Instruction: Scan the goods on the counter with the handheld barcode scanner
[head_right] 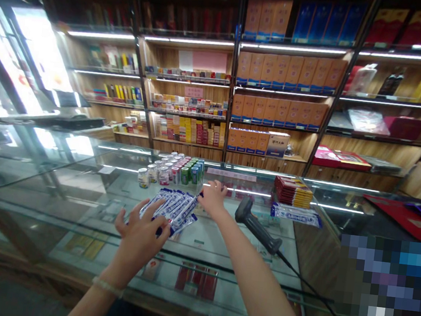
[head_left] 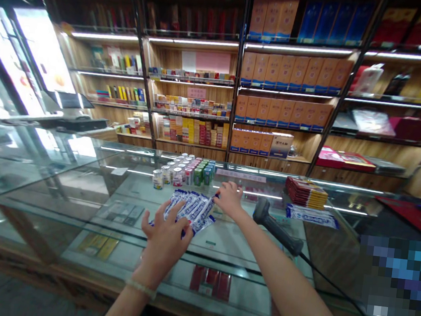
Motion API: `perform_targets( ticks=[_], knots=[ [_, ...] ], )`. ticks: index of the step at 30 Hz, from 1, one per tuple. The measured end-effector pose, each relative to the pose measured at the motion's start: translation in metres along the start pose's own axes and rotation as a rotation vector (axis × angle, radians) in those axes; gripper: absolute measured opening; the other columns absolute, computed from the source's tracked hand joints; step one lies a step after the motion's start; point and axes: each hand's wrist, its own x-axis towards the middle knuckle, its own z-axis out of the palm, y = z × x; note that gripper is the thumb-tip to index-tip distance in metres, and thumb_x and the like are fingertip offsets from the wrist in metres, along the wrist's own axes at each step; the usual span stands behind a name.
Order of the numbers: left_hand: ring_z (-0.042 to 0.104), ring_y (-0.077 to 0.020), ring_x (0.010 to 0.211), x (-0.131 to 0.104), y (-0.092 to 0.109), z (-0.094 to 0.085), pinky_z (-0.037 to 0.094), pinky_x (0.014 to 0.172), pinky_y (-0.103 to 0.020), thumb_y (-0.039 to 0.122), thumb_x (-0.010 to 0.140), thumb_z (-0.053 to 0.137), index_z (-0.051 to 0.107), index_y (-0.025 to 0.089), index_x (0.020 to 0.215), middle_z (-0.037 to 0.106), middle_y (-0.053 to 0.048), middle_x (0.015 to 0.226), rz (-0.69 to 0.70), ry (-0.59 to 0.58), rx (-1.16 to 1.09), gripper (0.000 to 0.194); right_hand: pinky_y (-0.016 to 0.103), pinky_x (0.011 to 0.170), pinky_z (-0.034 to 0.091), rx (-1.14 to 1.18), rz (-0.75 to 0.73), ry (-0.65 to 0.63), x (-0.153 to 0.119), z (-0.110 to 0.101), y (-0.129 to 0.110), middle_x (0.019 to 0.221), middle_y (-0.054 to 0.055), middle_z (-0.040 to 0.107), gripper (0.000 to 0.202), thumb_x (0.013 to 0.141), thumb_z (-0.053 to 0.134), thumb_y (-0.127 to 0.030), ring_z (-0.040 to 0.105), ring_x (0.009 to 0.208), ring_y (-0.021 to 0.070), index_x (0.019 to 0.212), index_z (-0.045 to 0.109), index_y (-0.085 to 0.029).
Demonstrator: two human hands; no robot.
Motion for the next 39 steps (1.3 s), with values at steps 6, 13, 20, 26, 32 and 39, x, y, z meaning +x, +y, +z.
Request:
perform_targets(
  ticks=[6,13,20,26,32,39],
  knots=[
    [0.045,-0.0354,0.139,-0.001,-0.001,0.005,0.011,0.118,-0.065,0.026,0.086,0.062,0.07,0.023,0.076,0.066,-0.006,0.14,-0.007,0.028,0.028,0.013,0.056,0.114,0.021,-0.011,-0.016,-0.013,-0.001,0.005,0.001,0.149,0.006,0.055,0.022,0.091,0.063,-0.036,0.033,0.143,0.0301,0.107,0.074,-0.028],
    [0.046,-0.0347,0.139,-0.002,-0.001,0.009,0.012,0.118,-0.063,0.028,0.087,0.062,0.074,0.025,0.093,0.062,-0.009,0.144,-0.028,0.056,0.033,0.013,0.055,0.114,0.023,-0.037,-0.019,-0.008,-0.002,0.008,0.003,0.149,0.005,0.055,0.023,0.093,0.065,-0.041,0.034,0.143,0.0302,0.111,0.073,-0.031],
    [0.047,-0.0338,0.139,-0.003,-0.002,0.01,0.009,0.119,-0.064,0.03,0.091,0.059,0.075,0.028,0.104,0.062,-0.008,0.145,-0.01,0.051,0.048,0.021,0.055,0.116,0.024,-0.074,-0.027,-0.003,-0.006,0.007,0.002,0.154,0.005,0.05,0.033,0.095,0.061,-0.041,0.032,0.145,0.0297,0.127,0.067,-0.034],
    [0.042,-0.0353,0.144,0.001,-0.003,0.011,0.005,0.121,-0.065,0.037,0.095,0.055,0.075,0.029,0.114,0.057,-0.008,0.151,-0.007,0.049,0.046,0.029,0.06,0.119,0.019,-0.112,-0.035,-0.004,-0.009,0.002,-0.002,0.163,0.007,0.04,0.038,0.099,0.053,-0.041,0.025,0.152,0.0309,0.135,0.063,-0.035],
    [0.029,-0.0384,0.153,0.011,0.002,0.012,-0.002,0.121,-0.07,0.04,0.098,0.049,0.063,0.029,0.138,0.041,-0.012,0.162,0.025,0.012,0.042,0.044,0.066,0.121,0.009,-0.163,-0.077,0.037,-0.015,-0.013,-0.007,0.171,0.011,0.017,0.055,0.101,0.05,-0.047,0.01,0.158,0.0344,0.154,0.042,-0.036],
    [0.024,-0.0388,0.155,0.021,0.009,0.017,0.001,0.121,-0.071,0.042,0.099,0.048,0.062,0.026,0.14,0.038,-0.015,0.163,0.06,0.012,0.093,0.046,0.067,0.121,0.007,-0.192,-0.125,0.074,-0.021,-0.028,-0.007,0.171,0.012,0.016,0.057,0.101,0.05,-0.048,0.01,0.158,0.0356,0.156,0.039,-0.035]
  ],
)
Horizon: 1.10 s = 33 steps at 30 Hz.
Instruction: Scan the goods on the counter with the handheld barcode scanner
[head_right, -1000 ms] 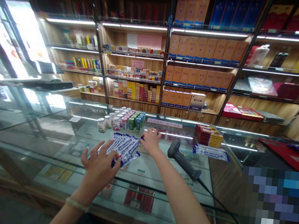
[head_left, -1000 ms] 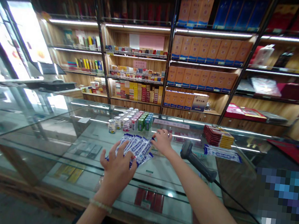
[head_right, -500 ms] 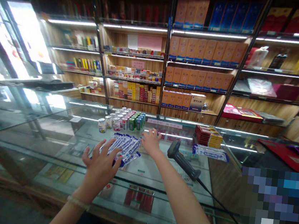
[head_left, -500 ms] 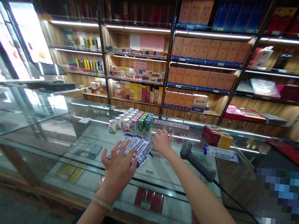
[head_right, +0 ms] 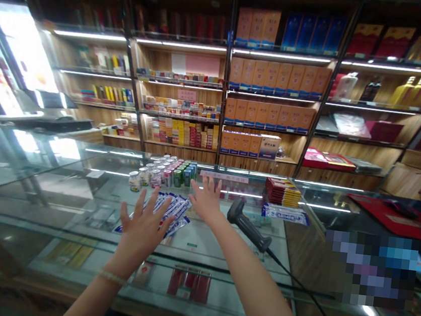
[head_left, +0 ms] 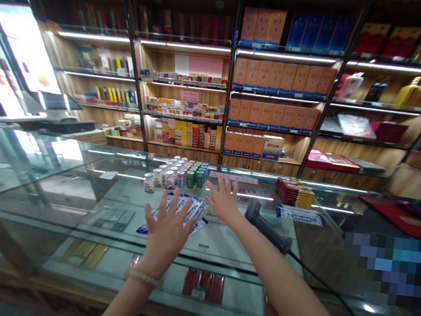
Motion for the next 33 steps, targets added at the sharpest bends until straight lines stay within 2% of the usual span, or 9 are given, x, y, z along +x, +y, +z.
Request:
perform_targets(
  ticks=[4,8,16,24,29,33],
  knots=[
    [0.028,-0.0399,0.153,0.008,0.007,0.003,0.003,0.12,-0.073,0.039,0.099,0.049,0.064,0.026,0.138,0.04,-0.016,0.162,0.007,0.034,-0.023,0.044,0.067,0.121,0.01,-0.013,-0.017,0.064,-0.005,-0.012,0.008,0.171,0.011,0.02,0.054,0.101,0.05,-0.046,0.012,0.157,0.035,0.154,0.043,-0.034],
    [0.029,-0.0404,0.152,0.021,0.021,0.003,0.005,0.12,-0.074,0.04,0.098,0.052,0.064,0.027,0.137,0.041,-0.016,0.161,0.01,0.076,-0.095,0.043,0.067,0.121,0.011,-0.051,-0.027,0.122,-0.012,-0.033,0.028,0.17,0.009,0.023,0.052,0.101,0.049,-0.046,0.014,0.157,0.0338,0.151,0.046,-0.035],
    [0.03,-0.0391,0.152,0.05,0.073,0.001,0.008,0.121,-0.072,0.036,0.098,0.052,0.065,0.027,0.136,0.042,-0.015,0.161,0.074,0.077,-0.159,0.041,0.063,0.121,0.01,-0.124,0.066,0.184,-0.037,-0.07,0.088,0.167,0.007,0.031,0.047,0.101,0.05,-0.044,0.02,0.154,0.0329,0.147,0.052,-0.035],
    [0.033,-0.0398,0.149,0.074,0.121,0.008,0.011,0.12,-0.072,0.038,0.098,0.054,0.066,0.025,0.134,0.044,-0.015,0.16,0.156,0.076,-0.228,0.041,0.062,0.119,0.014,-0.165,0.189,0.23,-0.055,-0.089,0.145,0.165,0.006,0.036,0.043,0.1,0.051,-0.044,0.023,0.152,0.0333,0.142,0.058,-0.036],
    [0.032,-0.0403,0.15,0.091,0.146,0.01,0.012,0.121,-0.07,0.04,0.097,0.054,0.066,0.026,0.134,0.043,-0.014,0.16,0.172,0.043,-0.293,0.042,0.06,0.12,0.014,-0.214,0.269,0.291,-0.071,-0.094,0.184,0.164,0.005,0.038,0.041,0.101,0.05,-0.043,0.023,0.152,0.0319,0.141,0.06,-0.037],
    [0.033,-0.0396,0.149,0.101,0.164,0.015,0.012,0.122,-0.068,0.039,0.094,0.057,0.067,0.028,0.132,0.043,-0.013,0.161,0.182,0.014,-0.344,0.04,0.061,0.118,0.017,-0.255,0.336,0.292,-0.087,-0.098,0.215,0.163,0.006,0.039,0.043,0.101,0.049,-0.043,0.026,0.151,0.0323,0.142,0.058,-0.038]
  ],
)
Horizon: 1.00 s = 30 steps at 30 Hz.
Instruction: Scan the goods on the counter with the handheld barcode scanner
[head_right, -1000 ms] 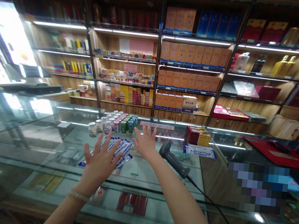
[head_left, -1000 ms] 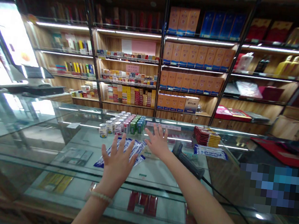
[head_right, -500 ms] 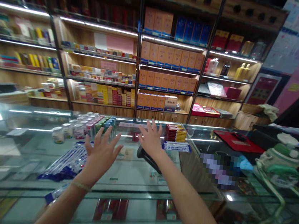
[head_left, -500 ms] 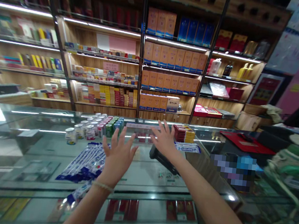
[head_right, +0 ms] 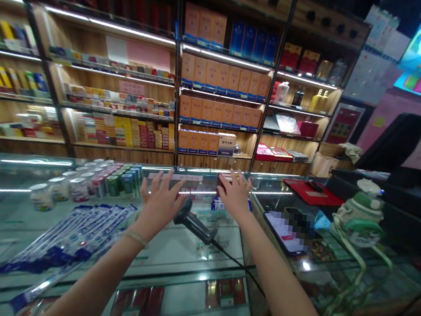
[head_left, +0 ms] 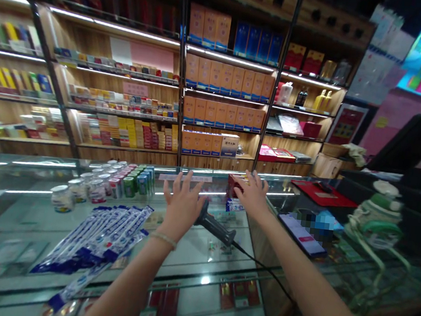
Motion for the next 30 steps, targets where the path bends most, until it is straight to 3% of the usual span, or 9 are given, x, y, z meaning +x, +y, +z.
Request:
perform_targets(
  ticks=[7,13,22,30],
  knots=[
    [0.033,-0.0389,0.148,0.023,0.027,0.021,0.015,0.121,-0.069,0.04,0.093,0.059,0.067,0.029,0.131,0.045,-0.011,0.159,0.078,-0.035,-0.051,0.04,0.061,0.117,0.02,-0.068,0.11,0.025,-0.001,-0.002,0.048,0.162,0.005,0.041,0.043,0.102,0.044,-0.042,0.027,0.15,0.0315,0.143,0.057,-0.038],
    [0.034,-0.0387,0.147,0.043,0.05,0.04,0.016,0.121,-0.068,0.038,0.09,0.063,0.07,0.028,0.127,0.047,-0.012,0.157,0.129,-0.057,-0.079,0.039,0.061,0.116,0.022,-0.118,0.164,0.047,-0.008,0.006,0.074,0.16,0.006,0.044,0.042,0.101,0.047,-0.039,0.029,0.148,0.0325,0.141,0.059,-0.037],
    [0.034,-0.0386,0.147,0.059,0.065,0.074,0.018,0.121,-0.068,0.038,0.09,0.064,0.071,0.025,0.123,0.046,-0.013,0.158,0.119,-0.121,-0.077,0.036,0.066,0.117,0.014,-0.137,0.188,0.071,-0.016,0.025,0.082,0.161,0.007,0.043,0.041,0.099,0.049,-0.037,0.026,0.151,0.0326,0.138,0.062,-0.036],
    [0.034,-0.0392,0.148,0.052,0.059,0.092,0.02,0.119,-0.069,0.038,0.089,0.066,0.071,0.025,0.123,0.046,-0.014,0.158,0.126,-0.169,-0.037,0.037,0.067,0.117,0.015,-0.137,0.191,0.055,-0.023,0.03,0.084,0.16,0.008,0.044,0.04,0.099,0.052,-0.036,0.025,0.152,0.0335,0.138,0.062,-0.036]
  ],
)
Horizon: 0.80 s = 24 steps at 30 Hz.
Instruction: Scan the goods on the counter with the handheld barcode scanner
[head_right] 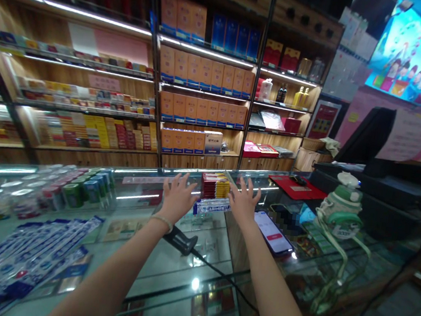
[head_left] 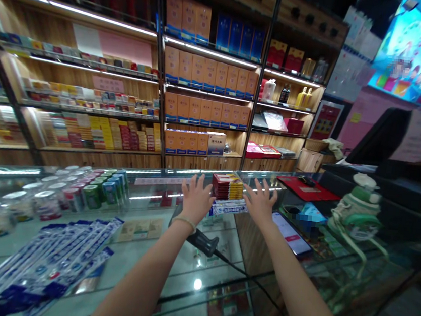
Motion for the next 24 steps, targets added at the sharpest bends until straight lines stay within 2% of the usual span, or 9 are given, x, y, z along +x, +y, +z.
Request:
perform_targets(
  ticks=[7,14,24],
  knots=[
    [0.034,-0.0381,0.148,-0.002,-0.001,0.006,0.016,0.122,-0.067,0.041,0.084,0.072,0.079,0.022,0.098,0.055,-0.014,0.15,0.083,-0.096,0.029,0.024,0.072,0.114,0.016,-0.051,0.017,-0.164,-0.006,0.003,0.015,0.161,0.006,0.043,0.038,0.095,0.062,-0.034,0.028,0.149,0.0368,0.132,0.066,-0.04],
    [0.031,-0.0383,0.15,-0.002,0.004,0.008,0.015,0.123,-0.066,0.047,0.082,0.075,0.08,0.022,0.103,0.053,-0.013,0.153,0.136,-0.229,0.094,0.033,0.074,0.116,0.012,-0.06,-0.011,-0.287,-0.013,0.001,0.02,0.163,0.008,0.039,0.037,0.092,0.067,-0.034,0.023,0.153,0.0385,0.129,0.068,-0.04],
    [0.031,-0.0382,0.15,-0.004,0.004,0.019,0.014,0.123,-0.065,0.045,0.084,0.073,0.081,0.021,0.102,0.055,-0.015,0.15,0.155,-0.247,0.128,0.031,0.076,0.115,0.007,-0.051,-0.038,-0.346,-0.014,0.008,0.025,0.163,0.008,0.039,0.035,0.091,0.069,-0.033,0.021,0.153,0.0404,0.125,0.071,-0.038]
  ],
)
